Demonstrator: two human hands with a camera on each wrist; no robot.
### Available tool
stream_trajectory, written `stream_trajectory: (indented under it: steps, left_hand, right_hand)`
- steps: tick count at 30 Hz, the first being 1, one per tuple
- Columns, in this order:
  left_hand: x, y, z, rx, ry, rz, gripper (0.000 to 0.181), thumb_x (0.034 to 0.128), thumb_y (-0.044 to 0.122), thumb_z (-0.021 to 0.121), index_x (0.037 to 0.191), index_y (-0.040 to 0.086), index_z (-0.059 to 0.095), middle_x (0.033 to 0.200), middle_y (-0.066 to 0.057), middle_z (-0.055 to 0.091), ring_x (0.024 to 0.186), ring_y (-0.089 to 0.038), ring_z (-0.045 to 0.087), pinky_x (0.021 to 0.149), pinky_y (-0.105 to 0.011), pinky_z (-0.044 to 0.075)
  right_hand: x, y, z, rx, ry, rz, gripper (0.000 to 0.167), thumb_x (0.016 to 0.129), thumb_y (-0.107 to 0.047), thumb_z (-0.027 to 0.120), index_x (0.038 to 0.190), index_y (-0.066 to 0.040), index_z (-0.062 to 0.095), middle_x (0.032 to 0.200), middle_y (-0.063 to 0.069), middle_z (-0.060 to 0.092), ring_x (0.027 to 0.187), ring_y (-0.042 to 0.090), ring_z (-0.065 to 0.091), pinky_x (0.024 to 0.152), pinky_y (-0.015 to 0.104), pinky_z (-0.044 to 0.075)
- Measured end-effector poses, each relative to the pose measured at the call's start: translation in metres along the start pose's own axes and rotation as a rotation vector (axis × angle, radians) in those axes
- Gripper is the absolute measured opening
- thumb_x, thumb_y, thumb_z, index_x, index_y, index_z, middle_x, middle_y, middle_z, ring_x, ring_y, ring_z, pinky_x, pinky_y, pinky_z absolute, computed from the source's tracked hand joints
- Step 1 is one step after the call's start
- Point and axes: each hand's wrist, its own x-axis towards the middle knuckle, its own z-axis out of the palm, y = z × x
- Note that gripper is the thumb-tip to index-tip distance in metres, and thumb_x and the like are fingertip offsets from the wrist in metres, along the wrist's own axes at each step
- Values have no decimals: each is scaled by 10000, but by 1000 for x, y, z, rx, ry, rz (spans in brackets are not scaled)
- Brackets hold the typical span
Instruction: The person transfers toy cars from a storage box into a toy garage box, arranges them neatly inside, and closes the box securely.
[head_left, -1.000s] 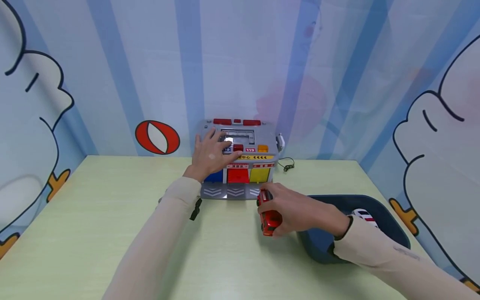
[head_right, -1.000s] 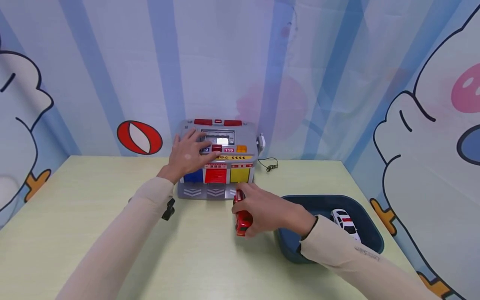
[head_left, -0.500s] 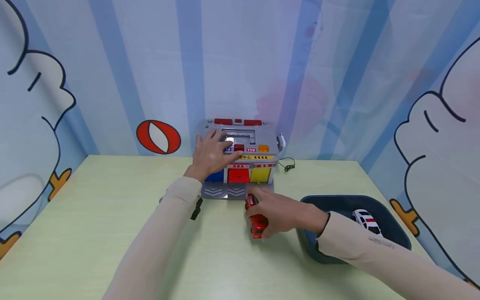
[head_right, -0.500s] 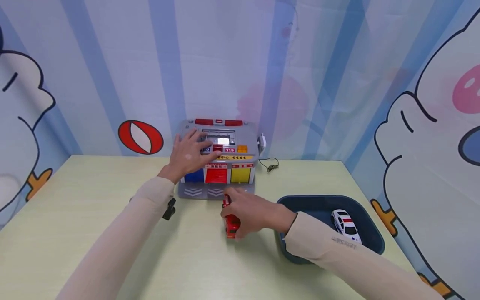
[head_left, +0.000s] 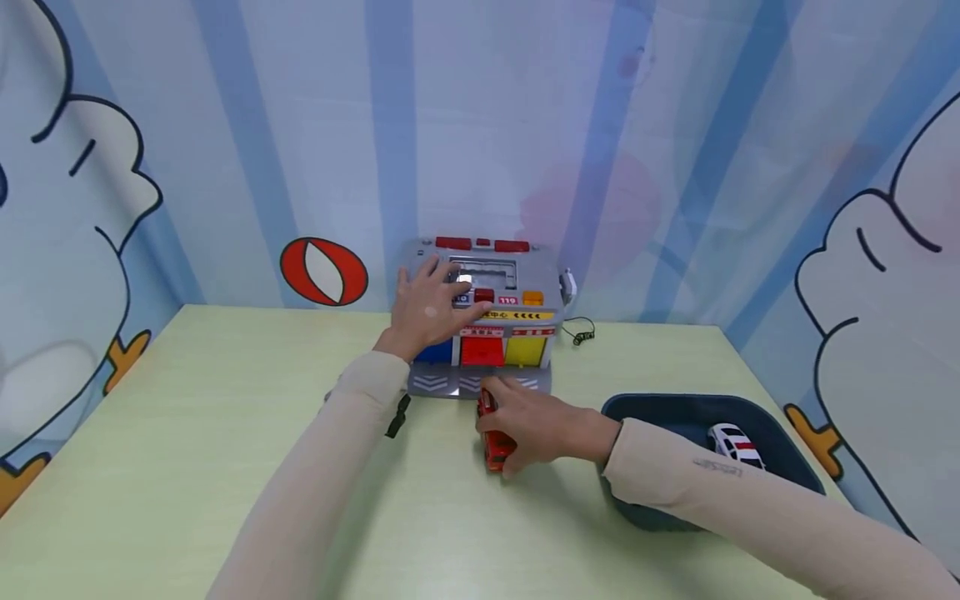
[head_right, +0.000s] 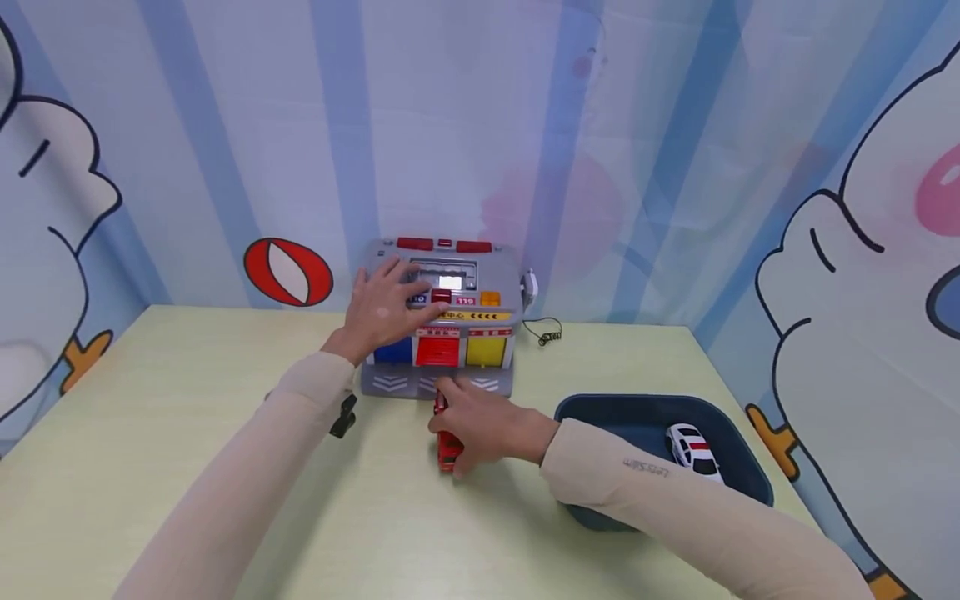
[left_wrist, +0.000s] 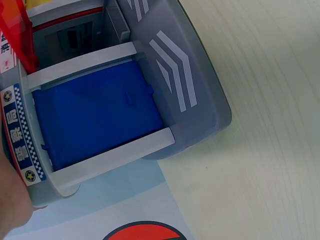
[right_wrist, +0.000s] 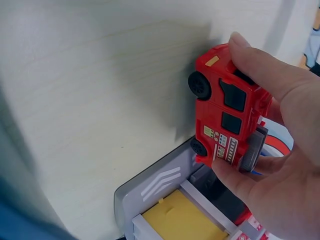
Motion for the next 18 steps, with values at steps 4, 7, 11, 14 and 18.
stream_trajectory:
  steps: [4, 7, 11, 14, 18]
  left_hand:
    - [1, -1, 1, -14, 6, -3, 671, 905, 705, 495, 1367, 238, 634, 1557, -58, 439, 1529, -320, 219, 1191, -701, 123]
    - [1, -1, 0, -20, 6, 0, 673, 906, 701, 499, 1368, 231, 633, 1562, -58, 433, 1532, -323, 213, 1191, -702, 114]
    - [1, -1, -2, -14, 7, -2, 669, 906, 697, 506, 1369, 230, 633, 1562, -59, 432, 1531, -325, 213, 1190, -704, 115]
    - [0, 0, -2, -6, 4, -3, 663, 906, 695, 506, 1368, 236, 633, 1558, -60, 438, 1528, -324, 220, 1190, -703, 120]
    - [1, 1, 0, -6, -1, -5, 664, 903, 701, 504, 1370, 246, 631, 1557, -56, 439, 1528, -321, 224, 1192, -700, 124]
  right_hand:
    - [7, 0, 1, -14, 2, -4, 563, 767, -406, 858, 1275, -253, 671, 1540, 132, 358, 1342, 280, 377, 1020, 408, 515]
    - [11, 1, 1, -30, 14, -11, 563, 769, -410, 856, 1275, -245, 672, 1526, 140, 371, 1326, 283, 390, 1014, 402, 517]
    - [16, -1, -1, -60, 23, -12, 552, 776, -407, 853, 1271, -232, 679, 1508, 150, 392, 1308, 291, 410, 1025, 403, 510]
    - [21, -3, -2, -86, 16, -3, 551, 781, -406, 849, 1276, -237, 680, 1493, 147, 410, 1294, 285, 425, 1021, 391, 513]
    - [26, -5, -1, -114, 12, 5, 546, 785, -402, 847, 1279, -242, 679, 1454, 131, 438, 1270, 267, 440, 1007, 374, 519]
